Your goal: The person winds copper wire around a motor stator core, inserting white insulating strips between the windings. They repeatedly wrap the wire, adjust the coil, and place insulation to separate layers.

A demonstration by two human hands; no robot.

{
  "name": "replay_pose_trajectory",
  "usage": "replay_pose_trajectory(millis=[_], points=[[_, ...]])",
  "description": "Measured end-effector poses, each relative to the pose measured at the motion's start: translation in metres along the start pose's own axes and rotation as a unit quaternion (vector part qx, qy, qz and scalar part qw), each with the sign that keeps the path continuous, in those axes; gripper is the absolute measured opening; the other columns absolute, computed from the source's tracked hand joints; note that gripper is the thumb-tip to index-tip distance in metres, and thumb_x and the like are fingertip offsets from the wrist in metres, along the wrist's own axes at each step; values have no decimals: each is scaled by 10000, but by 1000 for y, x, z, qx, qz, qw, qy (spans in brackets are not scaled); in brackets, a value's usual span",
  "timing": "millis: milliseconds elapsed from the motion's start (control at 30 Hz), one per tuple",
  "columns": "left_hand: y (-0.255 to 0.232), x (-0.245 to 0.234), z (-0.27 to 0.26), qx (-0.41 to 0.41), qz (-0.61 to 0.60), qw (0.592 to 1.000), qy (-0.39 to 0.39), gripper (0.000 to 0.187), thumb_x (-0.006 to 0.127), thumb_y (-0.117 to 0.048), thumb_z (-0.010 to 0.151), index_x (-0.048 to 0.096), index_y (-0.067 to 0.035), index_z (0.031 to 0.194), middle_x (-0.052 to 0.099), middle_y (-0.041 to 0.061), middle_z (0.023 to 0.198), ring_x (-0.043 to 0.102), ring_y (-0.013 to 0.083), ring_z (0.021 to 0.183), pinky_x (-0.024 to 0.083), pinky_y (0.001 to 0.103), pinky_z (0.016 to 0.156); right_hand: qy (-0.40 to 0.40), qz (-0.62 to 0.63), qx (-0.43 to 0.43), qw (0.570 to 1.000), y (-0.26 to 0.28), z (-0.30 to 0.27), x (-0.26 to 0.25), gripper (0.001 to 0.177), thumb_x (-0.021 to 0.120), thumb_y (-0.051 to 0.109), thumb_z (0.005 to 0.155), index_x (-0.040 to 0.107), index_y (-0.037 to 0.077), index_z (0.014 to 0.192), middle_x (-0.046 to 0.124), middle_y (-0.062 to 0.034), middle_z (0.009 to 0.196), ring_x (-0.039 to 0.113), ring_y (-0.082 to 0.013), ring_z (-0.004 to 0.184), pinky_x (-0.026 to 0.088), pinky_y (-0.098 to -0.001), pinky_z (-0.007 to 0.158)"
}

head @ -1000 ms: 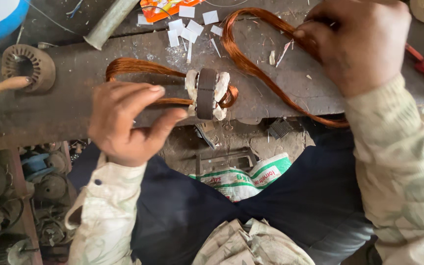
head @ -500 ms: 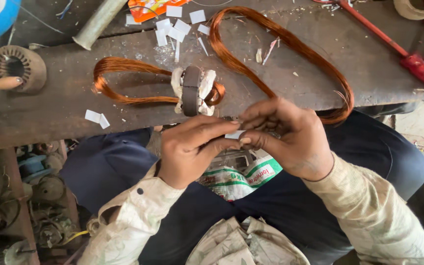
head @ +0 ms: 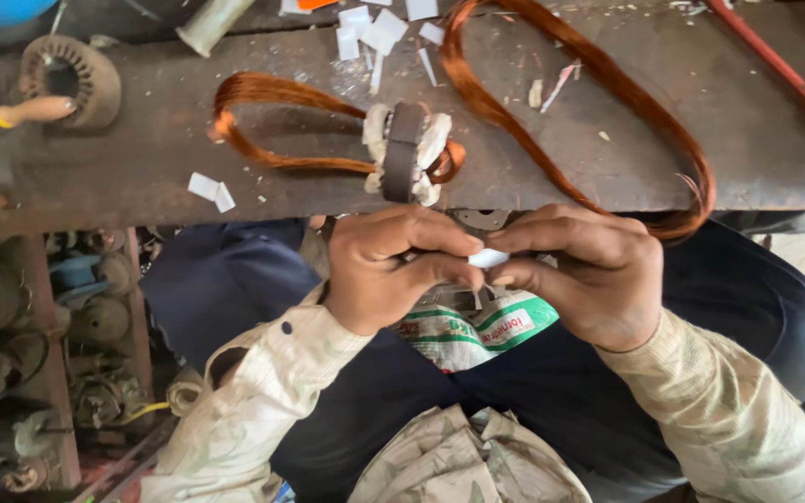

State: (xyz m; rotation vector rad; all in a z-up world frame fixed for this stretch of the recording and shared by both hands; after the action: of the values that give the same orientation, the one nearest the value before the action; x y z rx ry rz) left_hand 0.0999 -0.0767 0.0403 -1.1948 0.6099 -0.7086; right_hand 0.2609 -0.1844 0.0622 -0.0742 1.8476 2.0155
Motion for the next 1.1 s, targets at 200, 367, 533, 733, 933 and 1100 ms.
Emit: replay_pose_trajectory(millis=[200,367,533,733,933,1100], points=[[-9,1,-4,35,40,998,-23,162,812,-50,944,699,-36,1060,748,85,1022,763,150,856,612,246,753,-37,-79,-14,996,2,-7,6,225,861,59,846,735,-15,1017,770,-128,996,758,-160,798,600,-260,678],[-10,5,-12,69,74,995,-11,160,777,-32,975,648,-42,1069,676,86,1054,716,168,857,587,271,732,-63,-186,-57,979,1,-16,15,190,883,0,788,741,5,914,789,-123,914,642,-100,559,451,-254,484],[-4,7,-15,68,88,994,1,143,742,-31,1004,617,-52,1070,660,81,1071,708,195,933,586,282,749,-82,-98,-120,985,-2,-21,25,215,819,-49,867,658,7,998,744,-122,982,714,-137,751,505,-238,566],[0,-19,-30,91,227,964,-107,216,804,-52,972,647,-91,1115,671,42,1060,702,183,873,575,269,771,-95,-108,-76,987,-18,-16,13,171,801,-43,925,662,-1,1016,751,-127,986,743,-136,809,566,-235,649],[43,-53,-41,-89,28,971,-220,366,767,11,1061,538,-15,1346,552,50,1190,463,54,733,425,211,681,-94,-125,103,982,-47,-2,14,113,740,15,976,723,-8,1085,740,-103,972,734,-143,782,582,-270,699],[44,-42,-24,-174,68,966,-175,611,866,-117,856,484,-17,1322,620,0,992,481,2,613,396,182,549,-88,-147,71,983,-44,2,28,95,747,46,967,710,-4,1039,730,-110,974,720,-175,783,574,-289,705]])
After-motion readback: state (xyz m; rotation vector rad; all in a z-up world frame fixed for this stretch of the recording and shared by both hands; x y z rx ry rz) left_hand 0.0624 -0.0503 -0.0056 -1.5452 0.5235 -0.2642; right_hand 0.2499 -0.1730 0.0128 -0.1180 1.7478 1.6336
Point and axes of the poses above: each hand's wrist, its own z-axis towards the middle knuckle, its own x-axis out of the palm, y = z × x, the point moved 5 cm from there along z, towards the middle knuckle
